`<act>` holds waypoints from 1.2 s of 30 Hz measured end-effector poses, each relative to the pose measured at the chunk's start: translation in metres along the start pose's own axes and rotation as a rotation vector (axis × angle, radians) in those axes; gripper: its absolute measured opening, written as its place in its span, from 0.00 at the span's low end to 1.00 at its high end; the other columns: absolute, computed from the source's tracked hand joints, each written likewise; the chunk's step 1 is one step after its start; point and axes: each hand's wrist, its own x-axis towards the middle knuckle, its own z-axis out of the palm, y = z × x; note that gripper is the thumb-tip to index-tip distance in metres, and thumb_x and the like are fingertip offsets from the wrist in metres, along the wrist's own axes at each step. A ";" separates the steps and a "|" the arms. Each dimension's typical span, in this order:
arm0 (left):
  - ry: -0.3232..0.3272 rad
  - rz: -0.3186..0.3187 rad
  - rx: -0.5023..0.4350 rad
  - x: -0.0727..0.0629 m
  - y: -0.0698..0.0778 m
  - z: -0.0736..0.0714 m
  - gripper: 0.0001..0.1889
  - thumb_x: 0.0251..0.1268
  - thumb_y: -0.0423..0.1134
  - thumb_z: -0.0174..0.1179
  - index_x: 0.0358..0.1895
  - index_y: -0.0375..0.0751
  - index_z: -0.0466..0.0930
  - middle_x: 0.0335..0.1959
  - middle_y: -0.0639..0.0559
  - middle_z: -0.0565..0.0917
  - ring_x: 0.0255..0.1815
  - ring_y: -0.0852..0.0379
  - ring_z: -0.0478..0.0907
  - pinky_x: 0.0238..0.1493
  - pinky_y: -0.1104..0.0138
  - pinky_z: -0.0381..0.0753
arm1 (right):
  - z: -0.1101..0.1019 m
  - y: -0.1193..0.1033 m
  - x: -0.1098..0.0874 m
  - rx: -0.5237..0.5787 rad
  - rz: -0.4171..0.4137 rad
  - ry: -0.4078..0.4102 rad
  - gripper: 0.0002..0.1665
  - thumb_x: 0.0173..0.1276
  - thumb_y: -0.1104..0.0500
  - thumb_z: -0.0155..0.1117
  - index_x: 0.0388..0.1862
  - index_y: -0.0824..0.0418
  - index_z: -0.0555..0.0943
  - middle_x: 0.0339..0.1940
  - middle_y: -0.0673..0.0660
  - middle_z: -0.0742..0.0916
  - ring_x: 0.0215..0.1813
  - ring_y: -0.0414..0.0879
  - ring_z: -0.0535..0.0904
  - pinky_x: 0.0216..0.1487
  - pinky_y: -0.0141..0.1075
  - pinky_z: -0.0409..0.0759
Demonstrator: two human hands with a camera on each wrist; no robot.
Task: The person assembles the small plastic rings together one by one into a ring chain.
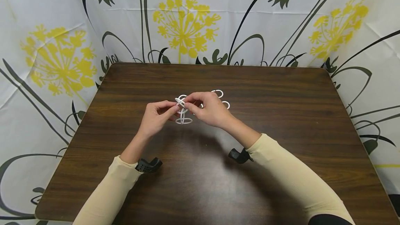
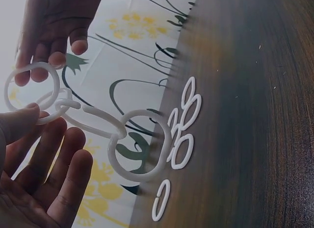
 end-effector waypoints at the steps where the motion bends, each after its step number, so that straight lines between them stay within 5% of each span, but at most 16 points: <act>1: 0.001 -0.002 0.002 0.000 0.000 0.000 0.10 0.65 0.31 0.65 0.44 0.26 0.85 0.34 0.35 0.85 0.31 0.46 0.84 0.29 0.64 0.84 | 0.000 0.000 0.000 -0.017 -0.010 0.002 0.06 0.66 0.63 0.67 0.40 0.64 0.87 0.30 0.50 0.87 0.29 0.41 0.80 0.29 0.33 0.80; 5: 0.007 -0.004 0.012 0.000 -0.001 0.000 0.09 0.65 0.32 0.65 0.43 0.28 0.86 0.34 0.37 0.86 0.29 0.53 0.84 0.29 0.65 0.84 | 0.001 0.001 0.001 -0.052 -0.029 0.010 0.05 0.66 0.63 0.68 0.39 0.63 0.87 0.30 0.49 0.87 0.29 0.40 0.78 0.29 0.36 0.80; 10: 0.009 0.005 0.017 0.001 -0.002 0.000 0.09 0.65 0.32 0.65 0.43 0.29 0.86 0.33 0.38 0.86 0.32 0.35 0.83 0.28 0.65 0.84 | 0.000 0.003 0.002 -0.070 -0.040 0.021 0.05 0.66 0.62 0.68 0.39 0.60 0.87 0.30 0.47 0.87 0.30 0.40 0.78 0.29 0.35 0.80; 17: 0.003 -0.023 0.022 0.002 -0.001 0.000 0.09 0.65 0.29 0.64 0.44 0.26 0.84 0.34 0.33 0.85 0.29 0.54 0.84 0.30 0.62 0.84 | 0.000 0.004 0.003 -0.064 -0.051 0.022 0.04 0.66 0.65 0.67 0.39 0.60 0.87 0.28 0.47 0.86 0.31 0.41 0.80 0.31 0.40 0.82; 22: -0.006 -0.026 0.028 -0.002 0.017 0.002 0.10 0.65 0.28 0.63 0.45 0.22 0.83 0.35 0.27 0.83 0.34 0.30 0.80 0.30 0.61 0.85 | -0.001 0.004 0.004 -0.066 -0.044 0.020 0.05 0.68 0.63 0.66 0.40 0.62 0.87 0.30 0.51 0.87 0.32 0.43 0.81 0.32 0.40 0.82; 26: -0.004 -0.018 0.055 -0.005 0.030 0.004 0.10 0.65 0.26 0.62 0.44 0.20 0.82 0.34 0.26 0.83 0.34 0.27 0.79 0.30 0.63 0.84 | -0.001 0.004 0.004 -0.080 -0.046 0.018 0.05 0.68 0.62 0.66 0.40 0.61 0.87 0.31 0.52 0.88 0.33 0.44 0.81 0.32 0.37 0.80; 31: -0.004 0.002 0.084 -0.006 0.031 0.005 0.09 0.64 0.26 0.63 0.43 0.20 0.82 0.33 0.27 0.83 0.30 0.35 0.81 0.30 0.61 0.84 | -0.001 0.006 0.004 -0.122 -0.067 0.017 0.05 0.68 0.62 0.67 0.40 0.61 0.87 0.32 0.53 0.88 0.32 0.42 0.80 0.32 0.36 0.80; 36: -0.010 0.004 0.102 -0.006 0.032 0.005 0.09 0.64 0.27 0.64 0.42 0.21 0.83 0.31 0.28 0.83 0.26 0.57 0.81 0.31 0.51 0.84 | -0.001 0.009 0.003 -0.142 -0.094 0.018 0.06 0.67 0.63 0.67 0.41 0.62 0.87 0.32 0.53 0.88 0.32 0.42 0.79 0.32 0.39 0.81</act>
